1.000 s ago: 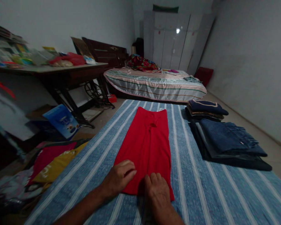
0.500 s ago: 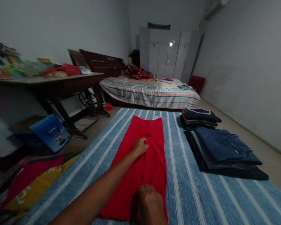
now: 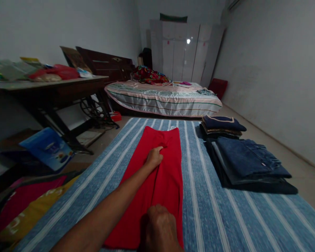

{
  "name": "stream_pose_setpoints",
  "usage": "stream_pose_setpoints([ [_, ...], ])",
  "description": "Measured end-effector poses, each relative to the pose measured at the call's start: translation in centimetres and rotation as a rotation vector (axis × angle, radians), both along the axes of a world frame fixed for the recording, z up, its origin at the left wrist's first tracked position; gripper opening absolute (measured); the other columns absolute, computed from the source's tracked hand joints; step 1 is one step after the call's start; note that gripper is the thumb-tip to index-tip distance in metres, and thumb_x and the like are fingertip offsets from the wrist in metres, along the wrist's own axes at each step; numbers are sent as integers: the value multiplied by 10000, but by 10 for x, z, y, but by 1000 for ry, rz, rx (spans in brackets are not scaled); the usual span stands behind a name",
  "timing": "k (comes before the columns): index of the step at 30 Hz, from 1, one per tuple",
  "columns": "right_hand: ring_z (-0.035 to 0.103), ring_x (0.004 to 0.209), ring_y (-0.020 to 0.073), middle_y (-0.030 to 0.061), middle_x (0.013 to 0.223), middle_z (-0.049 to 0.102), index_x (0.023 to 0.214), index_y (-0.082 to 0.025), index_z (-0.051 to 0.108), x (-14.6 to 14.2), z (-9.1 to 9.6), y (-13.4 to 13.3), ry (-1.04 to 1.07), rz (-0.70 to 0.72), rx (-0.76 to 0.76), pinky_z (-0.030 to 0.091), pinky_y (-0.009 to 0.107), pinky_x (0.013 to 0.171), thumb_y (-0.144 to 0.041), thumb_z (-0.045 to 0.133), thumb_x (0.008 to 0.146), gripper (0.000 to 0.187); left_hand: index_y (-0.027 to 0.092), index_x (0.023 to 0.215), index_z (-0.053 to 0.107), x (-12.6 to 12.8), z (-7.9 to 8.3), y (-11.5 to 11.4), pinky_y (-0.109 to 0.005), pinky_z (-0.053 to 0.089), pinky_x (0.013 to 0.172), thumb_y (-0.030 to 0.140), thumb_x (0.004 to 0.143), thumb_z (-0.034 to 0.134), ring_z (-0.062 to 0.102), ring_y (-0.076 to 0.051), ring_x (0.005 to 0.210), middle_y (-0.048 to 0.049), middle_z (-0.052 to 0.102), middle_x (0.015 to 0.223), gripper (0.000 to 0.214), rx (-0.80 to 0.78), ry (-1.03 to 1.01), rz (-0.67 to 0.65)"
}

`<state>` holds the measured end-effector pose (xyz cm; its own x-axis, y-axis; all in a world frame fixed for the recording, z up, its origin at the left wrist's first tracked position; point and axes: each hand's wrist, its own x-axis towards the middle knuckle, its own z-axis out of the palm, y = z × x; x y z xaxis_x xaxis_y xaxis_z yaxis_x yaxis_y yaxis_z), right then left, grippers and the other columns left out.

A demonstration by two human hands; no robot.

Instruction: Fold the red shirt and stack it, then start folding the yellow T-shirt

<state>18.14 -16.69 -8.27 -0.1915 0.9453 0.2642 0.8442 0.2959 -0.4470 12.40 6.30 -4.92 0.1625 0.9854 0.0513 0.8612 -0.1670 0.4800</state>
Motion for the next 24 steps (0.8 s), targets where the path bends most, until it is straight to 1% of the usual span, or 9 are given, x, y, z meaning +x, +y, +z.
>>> stream_pose_setpoints([
  [3, 562, 590, 136, 10, 680, 630, 731, -192, 580, -2, 9, -1, -33, 1, -77, 208, 272, 516, -5, 490, 694, 211, 202, 1234, 592, -3, -2, -4, -251, 459, 879, 71, 780, 513, 629, -193, 1034, -88, 683, 1125, 480, 11, 57, -45],
  [6, 570, 598, 143, 15, 705, 639, 761, -191, 609, -5, 15, -2, -69, -7, -136, 207, 278, 517, 0, 495, 693, 233, 186, 1220, 593, -4, -2, -8, -280, 468, 852, 94, 792, 510, 633, -219, 1003, -111, 676, 1100, 445, 19, 125, -73],
  [11, 590, 631, 146, 16, 739, 652, 796, -191, 625, -6, 23, -5, -73, 19, -184, 226, 278, 526, 0, 485, 716, 250, 191, 1161, 604, -2, 1, -15, -306, 468, 793, 122, 838, 447, 638, -239, 947, -115, 646, 1079, 366, 40, 231, -99],
  [14, 592, 645, 149, 16, 747, 652, 794, -188, 620, -7, 24, -6, -80, 43, -200, 230, 280, 527, -10, 486, 722, 234, 185, 1137, 603, -1, 2, -20, -330, 460, 777, 120, 849, 422, 632, -252, 929, -127, 617, 1104, 346, 40, 285, -118],
  [16, 585, 646, 146, 15, 744, 645, 788, -187, 610, -7, 22, -8, -73, 53, -191, 238, 278, 532, -19, 485, 725, 218, 184, 1144, 589, 0, 2, -24, -335, 454, 779, 123, 861, 409, 619, -250, 936, -128, 598, 1124, 341, 43, 312, -135],
  [19, 564, 639, 131, 8, 742, 627, 793, -186, 590, -4, 16, -10, -13, 86, -130, 268, 260, 548, -50, 470, 766, 183, 175, 1139, 577, 0, 4, -29, -342, 442, 806, 114, 891, 354, 578, -249, 999, -131, 571, 1142, 338, 63, 338, -148],
  [22, 534, 628, 117, 0, 715, 594, 771, -187, 568, 7, 16, -8, 74, 114, -52, 300, 238, 569, -99, 447, 823, 158, 165, 1090, 587, 2, 6, -33, -350, 429, 853, 94, 903, 322, 513, -246, 1076, -134, 561, 1136, 332, 154, 376, -203],
  [24, 522, 635, 118, 3, 701, 576, 754, -187, 563, 18, 20, 0, 118, 86, 8, 327, 227, 589, -122, 435, 845, 170, 165, 1060, 596, 5, 5, -37, -363, 426, 887, 92, 894, 354, 486, -244, 1100, -137, 552, 1163, 302, 226, 393, -265],
])
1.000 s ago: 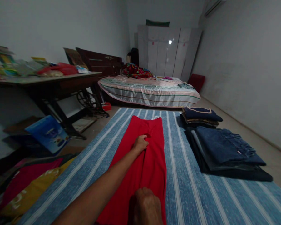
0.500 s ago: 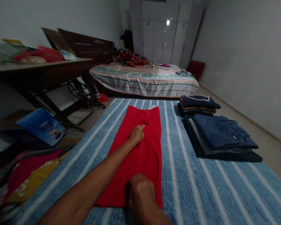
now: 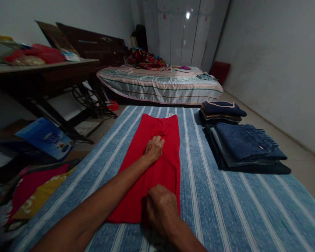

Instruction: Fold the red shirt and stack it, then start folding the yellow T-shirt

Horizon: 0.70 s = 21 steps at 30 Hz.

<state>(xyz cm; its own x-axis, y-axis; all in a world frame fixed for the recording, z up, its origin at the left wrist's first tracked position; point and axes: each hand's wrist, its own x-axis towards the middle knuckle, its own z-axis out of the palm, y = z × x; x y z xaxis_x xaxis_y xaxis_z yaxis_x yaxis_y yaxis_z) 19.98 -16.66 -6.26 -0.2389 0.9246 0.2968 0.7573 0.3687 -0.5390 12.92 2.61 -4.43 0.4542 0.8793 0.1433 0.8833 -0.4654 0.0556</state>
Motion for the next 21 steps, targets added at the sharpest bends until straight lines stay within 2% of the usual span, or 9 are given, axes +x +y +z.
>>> stream_pose_setpoints([
  [4, 550, 723, 144, 43, 771, 599, 798, -174, 594, 25, 9, 23, 10, -99, 108, 406, 238, 678, -140, 405, 879, 209, 157, 1111, 592, 6, -11, -7, -397, 388, 991, 200, 921, 394, 421, -254, 1232, -146, 487, 1330, 277, -5, -28, -59],
  [7, 570, 952, 197, 104, 993, 631, 940, -162, 624, 30, 4, 28, -62, -149, 152, 443, 309, 843, -174, 448, 882, 186, 152, 1274, 511, 7, -24, -11, -429, 299, 1079, 374, 948, 371, 310, -273, 1355, -147, 399, 1450, 419, -111, -55, -33],
  [9, 512, 1137, 254, 135, 1179, 595, 1059, -166, 618, 24, -4, 21, -137, -148, 137, 394, 406, 975, -240, 542, 854, 231, 162, 1364, 430, 5, -30, -11, -447, 235, 1114, 442, 946, 352, 236, -277, 1401, -136, 326, 1505, 509, -161, -69, -24],
  [11, 450, 1235, 298, 143, 1286, 554, 1127, -178, 608, 14, -12, 11, -197, -128, 88, 307, 489, 1053, -315, 621, 815, 340, 170, 1394, 399, 4, -33, -10, -456, 192, 1129, 463, 947, 332, 201, -274, 1416, -128, 295, 1524, 539, -166, -67, -29],
  [13, 429, 1270, 310, 140, 1328, 538, 1160, -187, 604, 6, -17, 2, -216, -102, 31, 252, 515, 1084, -362, 648, 801, 401, 159, 1383, 420, 4, -33, -11, -466, 170, 1133, 476, 944, 329, 208, -282, 1414, -139, 307, 1517, 548, -142, -44, -32],
  [17, 411, 1294, 309, 137, 1369, 510, 1179, -182, 603, -1, -15, -3, -203, -87, -36, 244, 508, 1094, -352, 632, 814, 404, 125, 1332, 483, 14, -29, -16, -467, 139, 1142, 478, 945, 328, 229, -291, 1405, -166, 349, 1490, 546, -88, -21, -63],
  [21, 405, 1299, 315, 147, 1376, 500, 1181, -174, 597, -2, -10, 0, -214, -94, -73, 250, 529, 1085, -344, 599, 833, 388, 178, 1371, 435, 28, -32, -17, -452, 180, 1135, 476, 953, 298, 215, -245, 1414, -117, 315, 1517, 531, -206, -68, -156],
])
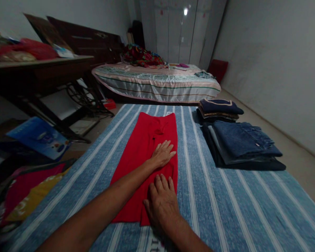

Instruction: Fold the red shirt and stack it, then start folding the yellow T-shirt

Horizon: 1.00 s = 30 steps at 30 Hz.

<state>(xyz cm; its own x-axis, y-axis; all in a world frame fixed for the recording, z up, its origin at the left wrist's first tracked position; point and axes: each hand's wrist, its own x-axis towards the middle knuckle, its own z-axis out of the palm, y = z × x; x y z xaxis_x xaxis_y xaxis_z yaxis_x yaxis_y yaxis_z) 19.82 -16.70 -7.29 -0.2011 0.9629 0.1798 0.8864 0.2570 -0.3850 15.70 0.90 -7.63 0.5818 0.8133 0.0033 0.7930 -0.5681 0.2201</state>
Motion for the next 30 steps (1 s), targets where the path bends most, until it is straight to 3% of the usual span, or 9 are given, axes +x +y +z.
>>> stream_pose_setpoints([
  [4, 394, 1309, 320, 161, 1378, 495, 1198, -166, 583, -5, -1, 1, 3, -9, -26, 239, 552, 1083, -329, 573, 845, 389, 216, 1418, 372, 8, -6, 10, -499, 125, 1143, 471, 952, 294, 176, -242, 1427, -90, 282, 1535, 537, -46, -7, -13],
  [10, 435, 1265, 315, 161, 1333, 529, 1145, -155, 598, -11, -3, 0, 43, 14, 21, 274, 537, 1063, -277, 555, 848, 323, 251, 1406, 403, 10, -7, 20, -527, 126, 1138, 467, 954, 309, 186, -257, 1425, -72, 293, 1532, 509, -12, -8, -16],
  [14, 567, 1046, 218, 98, 1088, 646, 947, -186, 648, 5, 6, 5, 239, 78, 152, 408, 394, 954, -228, 490, 872, 180, 230, 1391, 427, 2, -4, 11, -527, 134, 1136, 458, 965, 289, 201, -255, 1421, -80, 298, 1529, 502, -17, -7, -51],
  [17, 597, 873, 180, 86, 910, 661, 901, -171, 653, 38, 17, 27, 370, -24, 194, 457, 307, 817, -233, 419, 903, 242, 214, 1393, 420, -9, 1, -4, -522, 151, 1136, 455, 967, 290, 210, -254, 1418, -93, 316, 1520, 506, -47, 1, -86],
  [19, 611, 804, 180, 77, 873, 669, 942, -170, 660, 65, 24, 51, 423, -224, 104, 463, 293, 748, -281, 479, 879, 222, 192, 1388, 420, -18, 5, -15, -504, 167, 1137, 441, 969, 293, 221, -249, 1415, -109, 330, 1511, 504, -55, 7, -99],
  [22, 626, 690, 177, 57, 717, 664, 949, -147, 673, 97, 26, 95, 490, -502, -165, 452, 272, 650, -281, 599, 806, 210, 162, 1345, 460, -31, 11, -33, -467, 205, 1135, 382, 966, 334, 259, -243, 1402, -132, 365, 1489, 456, -21, 1, -86],
  [26, 551, 411, 127, 25, 511, 599, 815, -105, 659, 109, 16, 141, 572, -560, -350, 393, 224, 448, -282, 570, 825, 198, 132, 1270, 519, -49, 15, -55, -434, 262, 1120, 277, 922, 445, 323, -251, 1373, -155, 413, 1454, 384, 32, -4, -82],
  [30, 473, 321, 98, -14, 395, 510, 676, -106, 618, 100, 10, 164, 608, -600, -472, 321, 191, 358, -265, 631, 791, 196, 122, 1233, 545, -66, 13, -72, -447, 288, 1107, 242, 902, 474, 363, -269, 1349, -160, 453, 1423, 359, 60, -3, -111],
])
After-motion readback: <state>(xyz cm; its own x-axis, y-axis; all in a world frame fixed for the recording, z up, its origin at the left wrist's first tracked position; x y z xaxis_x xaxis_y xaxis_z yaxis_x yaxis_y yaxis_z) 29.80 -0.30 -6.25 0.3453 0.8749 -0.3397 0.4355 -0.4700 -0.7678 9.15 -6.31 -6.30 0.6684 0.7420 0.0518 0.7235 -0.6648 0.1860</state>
